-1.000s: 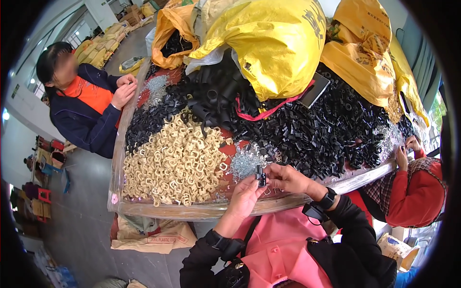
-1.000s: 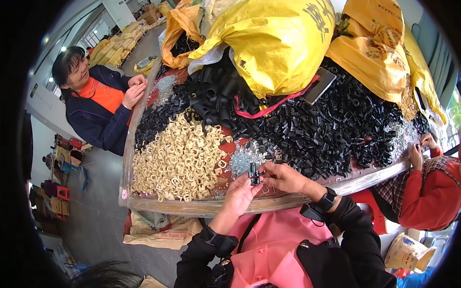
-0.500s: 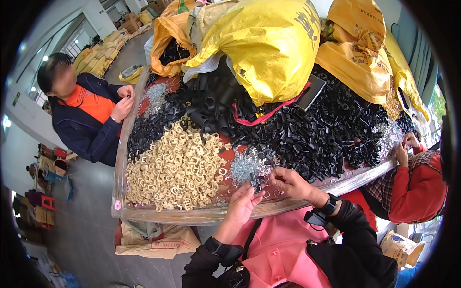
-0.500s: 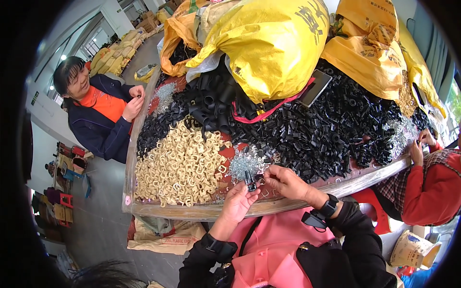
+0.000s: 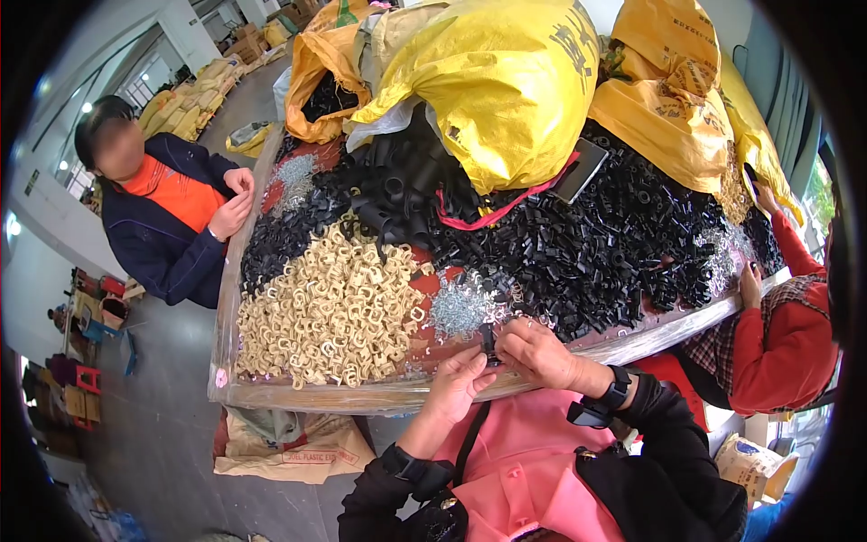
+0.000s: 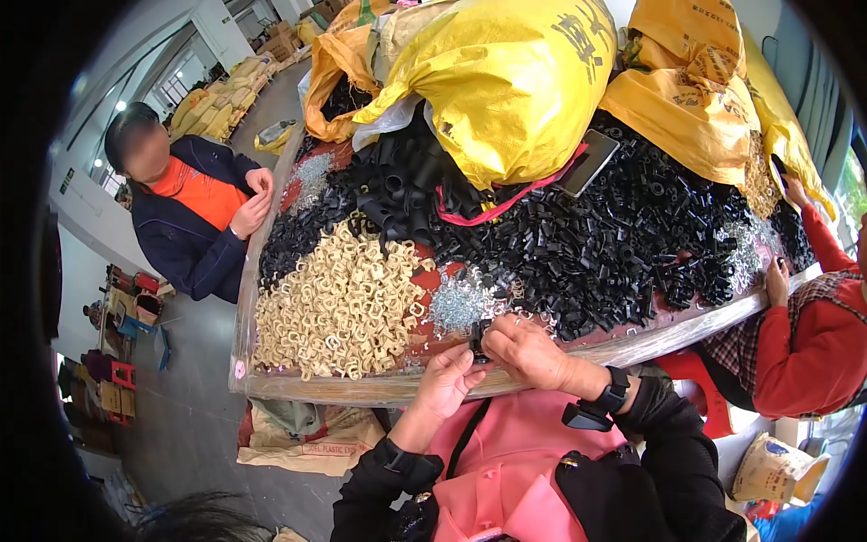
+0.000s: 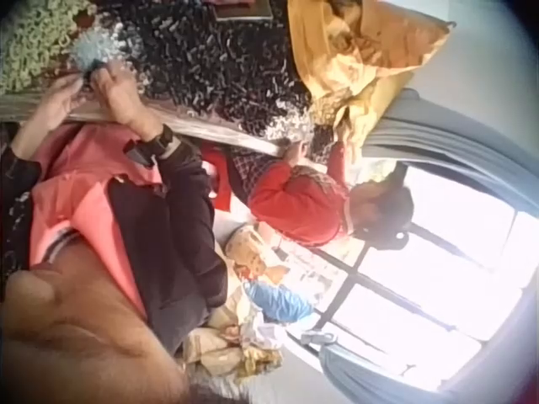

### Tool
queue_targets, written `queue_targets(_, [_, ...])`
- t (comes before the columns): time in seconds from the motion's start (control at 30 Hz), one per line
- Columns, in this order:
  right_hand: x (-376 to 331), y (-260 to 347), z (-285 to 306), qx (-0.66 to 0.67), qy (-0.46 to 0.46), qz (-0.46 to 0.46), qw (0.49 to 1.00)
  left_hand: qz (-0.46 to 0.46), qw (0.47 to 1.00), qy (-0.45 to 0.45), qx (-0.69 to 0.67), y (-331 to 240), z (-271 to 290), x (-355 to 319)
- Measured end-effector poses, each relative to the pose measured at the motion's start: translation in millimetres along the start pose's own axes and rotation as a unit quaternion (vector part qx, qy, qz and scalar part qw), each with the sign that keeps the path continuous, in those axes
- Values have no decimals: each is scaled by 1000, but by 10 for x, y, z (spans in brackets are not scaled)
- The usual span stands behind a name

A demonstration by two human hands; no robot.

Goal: The person assembles components by hand, picking up a black plastic housing and a small metal clip, then pressing the clip into the housing. They repeat this process multiple times, occasionally moving aside other black plastic pieces to reach the clips.

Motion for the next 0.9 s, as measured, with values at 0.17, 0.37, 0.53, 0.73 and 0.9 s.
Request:
queue_targets(0.17, [36,65,-7,-73,27,18,997,-17,998,-23,55,-18,-12,-10])
queue_targets(0.37, [146,-18,-105,100,73,-72,990,-1,999,-14,39,-98,109,-67])
queue_targets(0.53, [364,-77,-352,261,145,-151,943,-22,999,-6,-23,-232,295,-275])
queue_targets(0.73, [862,-57,-822,158,97,30,982,-73,991,-93,-55,-391,743,-492])
queue_targets(0.9, [1024,-208,-1280,-88,156,13,984,-125,982,-116,-78,-524,857,-556])
Point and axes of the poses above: each hand's wrist, its own x-axis towards the middle knuckle, its own z-axis out of the back of the hand, y = z × x, the point moved 6 cm from there along x, towards the middle knuckle, and after that the axes turned 2 degrees about -x, right-handed, at the moved point
